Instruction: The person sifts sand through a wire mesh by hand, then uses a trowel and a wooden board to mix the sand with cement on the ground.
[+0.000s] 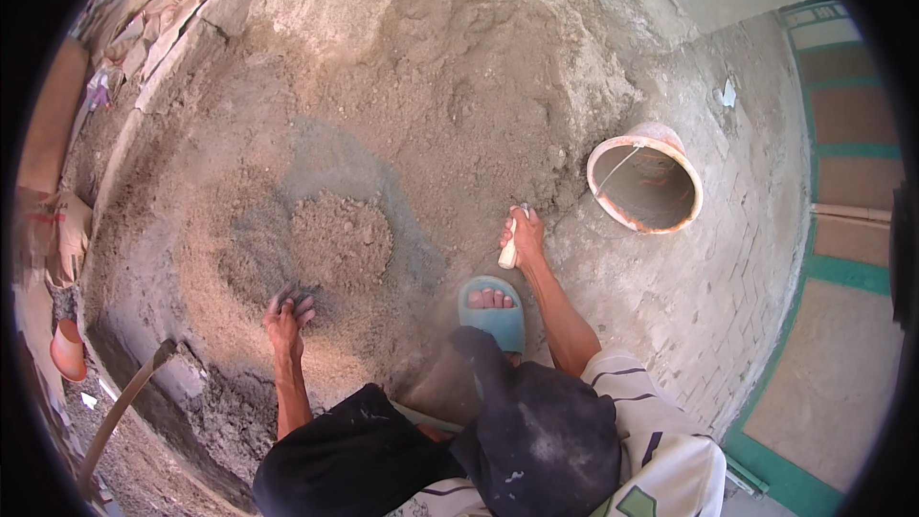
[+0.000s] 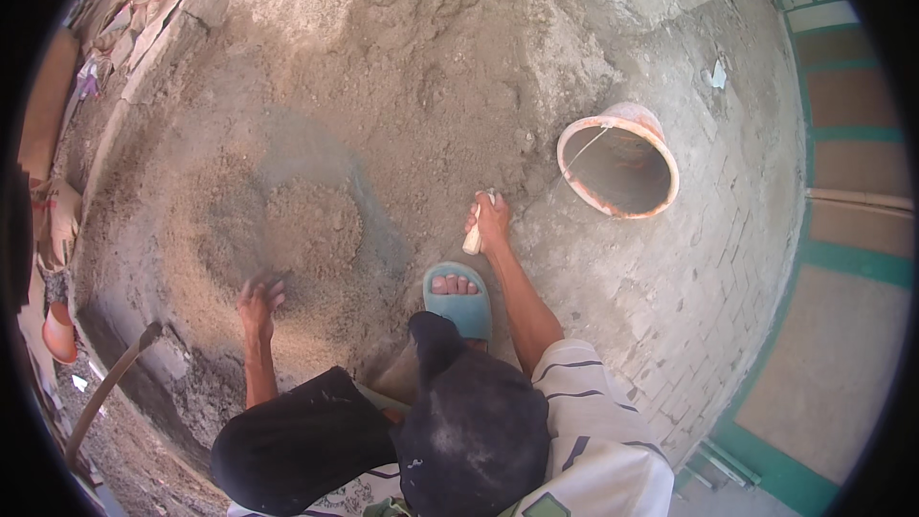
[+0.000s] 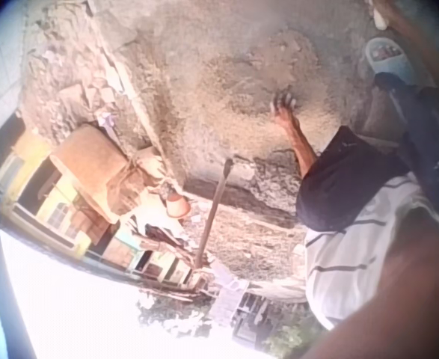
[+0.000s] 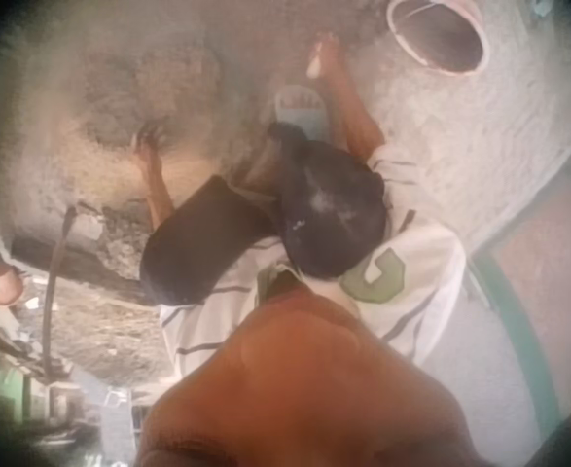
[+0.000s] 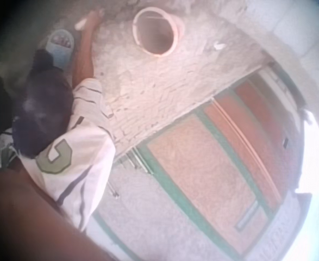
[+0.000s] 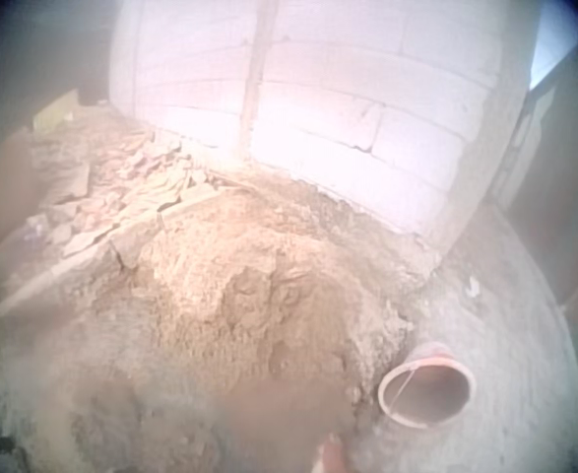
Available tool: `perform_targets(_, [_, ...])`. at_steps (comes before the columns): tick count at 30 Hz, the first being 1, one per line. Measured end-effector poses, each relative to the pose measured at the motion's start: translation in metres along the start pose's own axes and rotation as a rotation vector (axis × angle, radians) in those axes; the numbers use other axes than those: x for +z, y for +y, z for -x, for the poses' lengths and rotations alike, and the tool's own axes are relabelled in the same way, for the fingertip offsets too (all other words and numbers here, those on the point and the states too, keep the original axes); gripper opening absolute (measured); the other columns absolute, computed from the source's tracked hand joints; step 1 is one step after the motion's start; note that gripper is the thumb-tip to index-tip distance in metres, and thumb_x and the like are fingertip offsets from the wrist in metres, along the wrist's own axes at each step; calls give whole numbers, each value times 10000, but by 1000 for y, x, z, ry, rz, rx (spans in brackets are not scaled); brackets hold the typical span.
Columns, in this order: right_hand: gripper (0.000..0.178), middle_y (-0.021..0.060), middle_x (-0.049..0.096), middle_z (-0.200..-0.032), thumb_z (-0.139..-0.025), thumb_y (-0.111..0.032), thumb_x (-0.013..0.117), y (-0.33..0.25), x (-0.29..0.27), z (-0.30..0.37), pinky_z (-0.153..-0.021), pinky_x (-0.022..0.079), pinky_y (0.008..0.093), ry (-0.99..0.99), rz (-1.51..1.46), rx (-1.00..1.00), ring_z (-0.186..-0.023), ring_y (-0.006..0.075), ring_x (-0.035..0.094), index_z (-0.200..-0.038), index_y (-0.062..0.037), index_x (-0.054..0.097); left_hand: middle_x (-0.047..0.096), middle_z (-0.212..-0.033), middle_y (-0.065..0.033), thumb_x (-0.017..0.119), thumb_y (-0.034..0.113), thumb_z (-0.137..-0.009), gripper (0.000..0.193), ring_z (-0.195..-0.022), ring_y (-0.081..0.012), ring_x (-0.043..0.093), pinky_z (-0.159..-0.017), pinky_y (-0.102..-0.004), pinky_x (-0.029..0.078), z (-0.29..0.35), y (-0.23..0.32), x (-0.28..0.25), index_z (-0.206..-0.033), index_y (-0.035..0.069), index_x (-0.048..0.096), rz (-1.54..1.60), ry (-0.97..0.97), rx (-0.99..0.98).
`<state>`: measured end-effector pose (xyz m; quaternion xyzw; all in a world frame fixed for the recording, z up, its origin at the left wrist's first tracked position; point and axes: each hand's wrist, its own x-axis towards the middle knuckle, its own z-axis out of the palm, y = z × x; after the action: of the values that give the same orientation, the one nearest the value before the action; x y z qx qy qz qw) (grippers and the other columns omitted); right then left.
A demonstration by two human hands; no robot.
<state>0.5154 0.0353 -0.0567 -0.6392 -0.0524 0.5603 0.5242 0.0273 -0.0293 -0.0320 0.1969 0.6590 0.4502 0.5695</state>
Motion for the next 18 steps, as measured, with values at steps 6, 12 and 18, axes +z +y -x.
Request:
perform_targets(6, [146, 26, 502, -659, -921, -159, 572, -24, 28, 48, -370, 416, 291, -275, 149, -21, -431, 113, 470, -961, -64, 468, 635, -1094, -164, 472, 45, -974, 374, -910, -274, 700, -640, -293, 614, 1, 3, 0, -1334, -55, 462, -32, -14, 1])
perform_targets(12, [185, 45, 535, -677, -945, -212, 569, -30, 80, 115, -404, 429, 304, -583, 704, -149, -483, 114, 524, -952, -59, 465, 604, -958, -124, 490, 3, -960, 535, -874, -316, 708, -588, -332, 638, 2, 4, 2, -1426, -120, 259, 57, 2, 18])
perform_targets(18, [248, 53, 544, -696, -915, -282, 566, 4, 94, 111, -450, 466, 321, -527, 753, -322, -527, 135, 548, -953, -59, 464, 612, -1058, -161, 473, -5, -959, 473, -857, -301, 711, -586, -320, 633, 1, -2, -1, -1392, -125, 328, 21, 13, 34])
